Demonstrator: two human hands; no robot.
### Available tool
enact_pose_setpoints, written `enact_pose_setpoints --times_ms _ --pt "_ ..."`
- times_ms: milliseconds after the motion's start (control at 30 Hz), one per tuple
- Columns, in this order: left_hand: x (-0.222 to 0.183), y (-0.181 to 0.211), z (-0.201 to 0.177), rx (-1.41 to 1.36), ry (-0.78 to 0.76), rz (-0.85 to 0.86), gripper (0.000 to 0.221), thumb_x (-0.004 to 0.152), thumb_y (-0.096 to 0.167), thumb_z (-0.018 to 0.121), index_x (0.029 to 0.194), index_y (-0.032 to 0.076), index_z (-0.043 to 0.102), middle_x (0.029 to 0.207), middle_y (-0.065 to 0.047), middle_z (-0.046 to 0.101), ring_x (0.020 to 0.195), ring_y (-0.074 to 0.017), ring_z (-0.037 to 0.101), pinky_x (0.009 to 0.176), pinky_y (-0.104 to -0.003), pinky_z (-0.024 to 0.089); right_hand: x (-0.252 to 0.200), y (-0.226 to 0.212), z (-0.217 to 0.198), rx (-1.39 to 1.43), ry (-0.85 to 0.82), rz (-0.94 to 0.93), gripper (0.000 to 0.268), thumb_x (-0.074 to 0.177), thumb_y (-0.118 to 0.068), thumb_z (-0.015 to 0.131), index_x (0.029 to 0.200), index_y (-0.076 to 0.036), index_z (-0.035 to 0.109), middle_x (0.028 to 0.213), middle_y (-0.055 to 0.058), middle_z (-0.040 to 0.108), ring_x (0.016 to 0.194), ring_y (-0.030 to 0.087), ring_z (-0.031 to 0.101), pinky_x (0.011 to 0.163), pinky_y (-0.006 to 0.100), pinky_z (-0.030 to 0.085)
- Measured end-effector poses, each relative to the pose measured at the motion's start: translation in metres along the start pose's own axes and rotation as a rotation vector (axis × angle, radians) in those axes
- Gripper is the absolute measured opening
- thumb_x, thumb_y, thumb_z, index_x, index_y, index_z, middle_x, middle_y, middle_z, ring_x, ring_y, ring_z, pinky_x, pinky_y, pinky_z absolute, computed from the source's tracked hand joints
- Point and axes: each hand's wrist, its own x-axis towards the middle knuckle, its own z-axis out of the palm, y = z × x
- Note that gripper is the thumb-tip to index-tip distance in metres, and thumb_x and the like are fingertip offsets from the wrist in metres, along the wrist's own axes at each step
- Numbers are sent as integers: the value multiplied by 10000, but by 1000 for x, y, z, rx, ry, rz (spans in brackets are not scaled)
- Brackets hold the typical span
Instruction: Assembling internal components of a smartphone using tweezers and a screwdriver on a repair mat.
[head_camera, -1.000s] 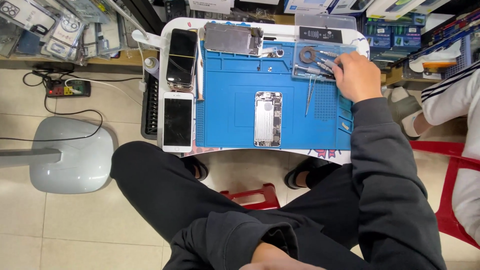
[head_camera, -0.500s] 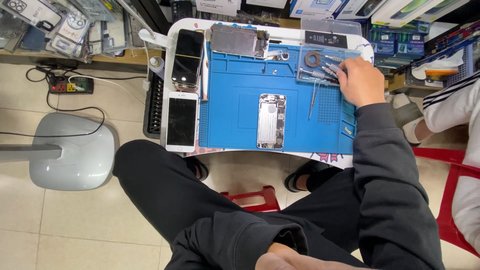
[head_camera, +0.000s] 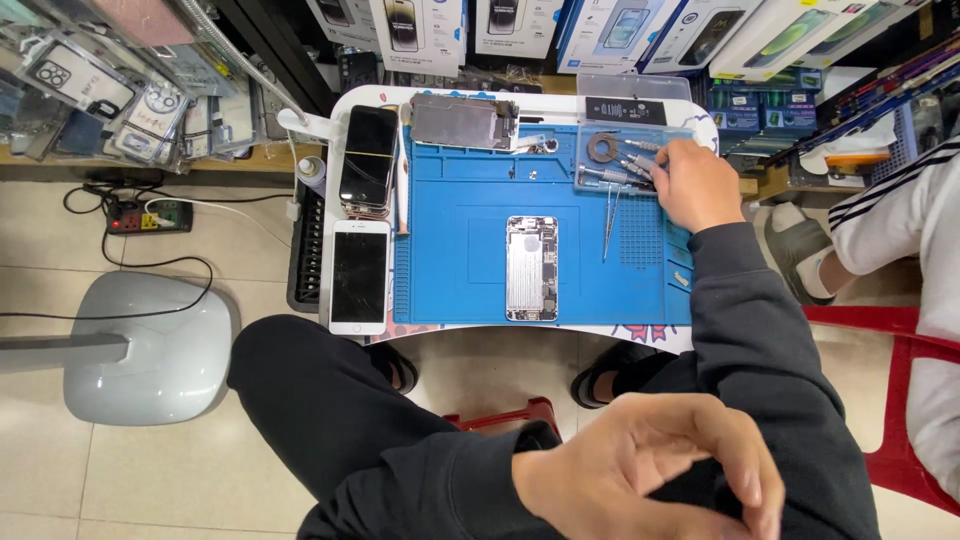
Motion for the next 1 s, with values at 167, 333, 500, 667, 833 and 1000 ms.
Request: enact_pose_setpoints --times_ms 167,333,500,667,833,1000 --pt "10 32 -51 621 66 -119 243 1022 220 785 1240 146 706 1073 -9 734 914 -101 676 886 -223 590 2 17 9 -17 27 -94 297 1117 -255 613 1288 -49 743 1137 165 726 966 419 671 804 585 520" --pt "19 63 -138 1493 157 161 141 923 235 825 867 124 757 698 -3 706 616 -178 637 668 -308 513 0 25 3 -157 -8 -91 225 1028 -198 691 1228 -142 778 1037 43 756 1042 294 727 975 441 500" --pt "21 90 -208 2076 340 189 240 964 232 746 736 160 724 639 38 652 662 -189 641 672 -333 508 5 32 19 -175 58 -87 169 995 -201 715 1151 -173 774 981 -6 737 1006 236 726 975 410 488" --pt "8 81 -246 2340 314 75 70 915 210 766 898 143 758 1018 -17 653 986 -234 619 762 -375 504 -1 23 16 -187 139 -110 143 1027 -187 698 1154 -178 763 987 1 718 1030 241 706 1123 453 393" --pt "-7 79 -245 2353 193 -53 251 982 243 726 1207 131 741 1365 -92 589 1354 -309 518 988 -437 486 0 22 15 -195 200 -131 167 1064 -189 694 1218 -156 750 1038 36 682 1109 277 663 1294 549 249" --pt "-4 72 -247 2290 109 -113 342 1020 309 686 1297 110 695 1481 -148 548 1408 -364 490 1065 -512 473 -6 24 28 -54 88 -34 227 1097 -193 594 1260 -83 709 1039 104 692 1041 367 717 1245 632 264"
